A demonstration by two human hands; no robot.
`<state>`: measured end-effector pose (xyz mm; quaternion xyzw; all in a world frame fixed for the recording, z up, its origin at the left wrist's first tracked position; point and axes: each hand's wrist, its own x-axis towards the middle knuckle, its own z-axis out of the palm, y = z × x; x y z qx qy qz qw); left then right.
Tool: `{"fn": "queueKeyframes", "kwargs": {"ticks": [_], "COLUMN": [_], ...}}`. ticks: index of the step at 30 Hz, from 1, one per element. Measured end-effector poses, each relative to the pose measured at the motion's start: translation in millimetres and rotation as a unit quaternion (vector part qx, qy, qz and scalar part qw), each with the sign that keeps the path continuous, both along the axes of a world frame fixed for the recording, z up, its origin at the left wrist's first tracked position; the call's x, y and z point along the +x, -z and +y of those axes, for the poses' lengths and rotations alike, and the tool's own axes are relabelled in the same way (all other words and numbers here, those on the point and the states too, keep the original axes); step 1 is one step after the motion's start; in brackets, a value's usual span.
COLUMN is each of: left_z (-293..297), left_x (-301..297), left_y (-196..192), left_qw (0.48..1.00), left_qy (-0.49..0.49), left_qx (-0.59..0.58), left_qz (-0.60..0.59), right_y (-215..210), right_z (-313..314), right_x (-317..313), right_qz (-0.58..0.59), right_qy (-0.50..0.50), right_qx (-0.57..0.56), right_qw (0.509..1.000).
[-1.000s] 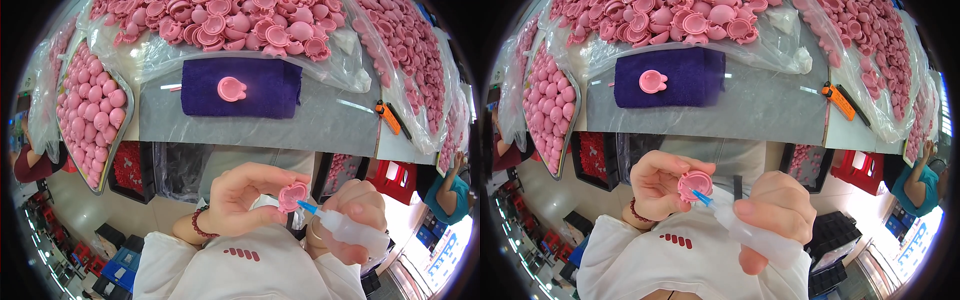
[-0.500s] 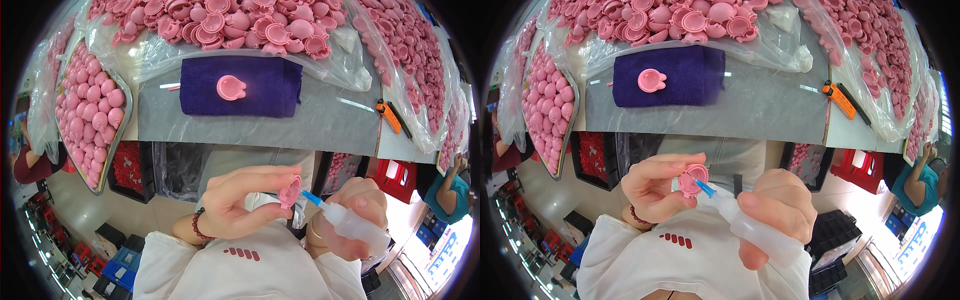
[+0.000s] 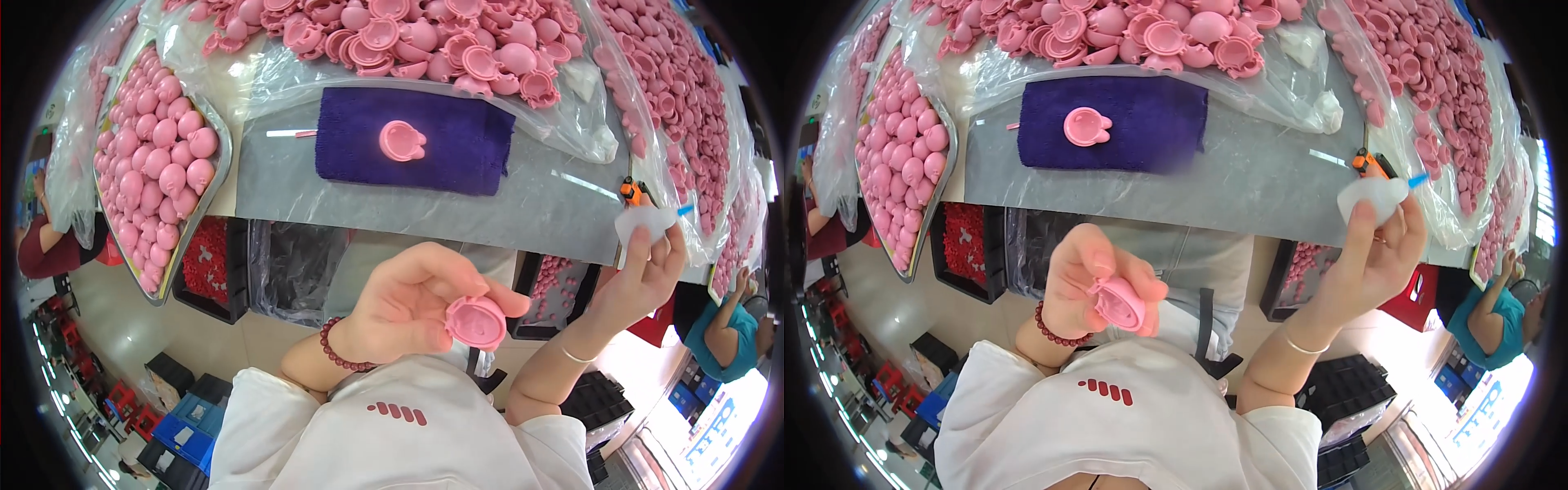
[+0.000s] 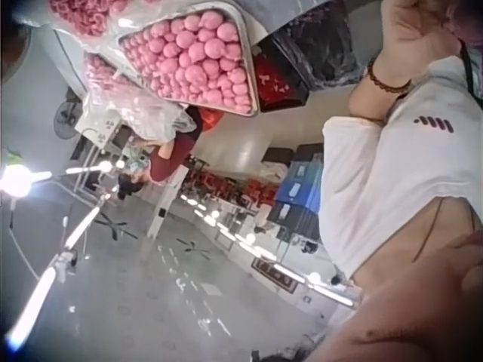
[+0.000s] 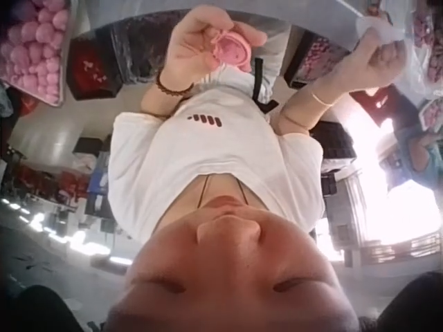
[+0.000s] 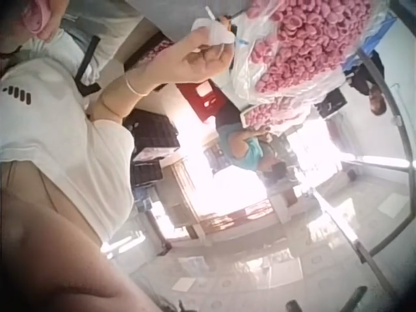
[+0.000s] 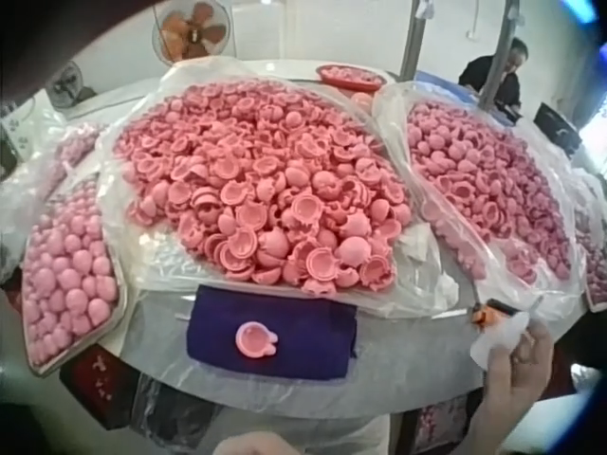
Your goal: The person is assembling and gluing small pink plastic components together at a factory workbench.
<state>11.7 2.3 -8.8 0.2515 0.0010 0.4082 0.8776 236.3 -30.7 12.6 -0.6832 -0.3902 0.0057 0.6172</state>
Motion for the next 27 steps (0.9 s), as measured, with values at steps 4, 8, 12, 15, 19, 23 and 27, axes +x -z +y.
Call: {"fn": "queueKeyframes", "kwargs": {"ticks": [4,8,12,15,19,23,27], "left_z": [0,4,7,7,2,-1,-1], "left_x": [-1,-5,-10,-16,-22,-28,-30], "left_y": [-7,-10,-4,1,0,-5,-10], "left_qw": [0.997,0.998,0.992,0.964,0.967,0.979,0.992], "left_qy": [0.031,0.012,0.032,0.105,0.082,0.047,0.000], "left_qx": [-0.063,-0.048,-0.113,-0.191,-0.197,-0.184,-0.122], "left_qz": [-0.018,0.028,-0.049,-0.149,-0.136,-0.078,0.013], "right_y": [11,14,0,-15,-24,-4,-15], "right_z": [0,2,6,39,88,102,80], "right_x": [23,18,-2,-44,-90,-100,-81], "right_qz": [0.033,-0.060,-0.208,-0.226,-0.308,-0.327,-0.214], "right_qy": [-0.046,0.000,-0.002,-0.175,-0.376,-0.424,-0.378], "right_qx": [-0.072,-0.030,0.103,-0.040,-0.067,-0.121,-0.115], "right_qw": [0.996,0.998,0.973,0.957,0.871,0.836,0.893]}}
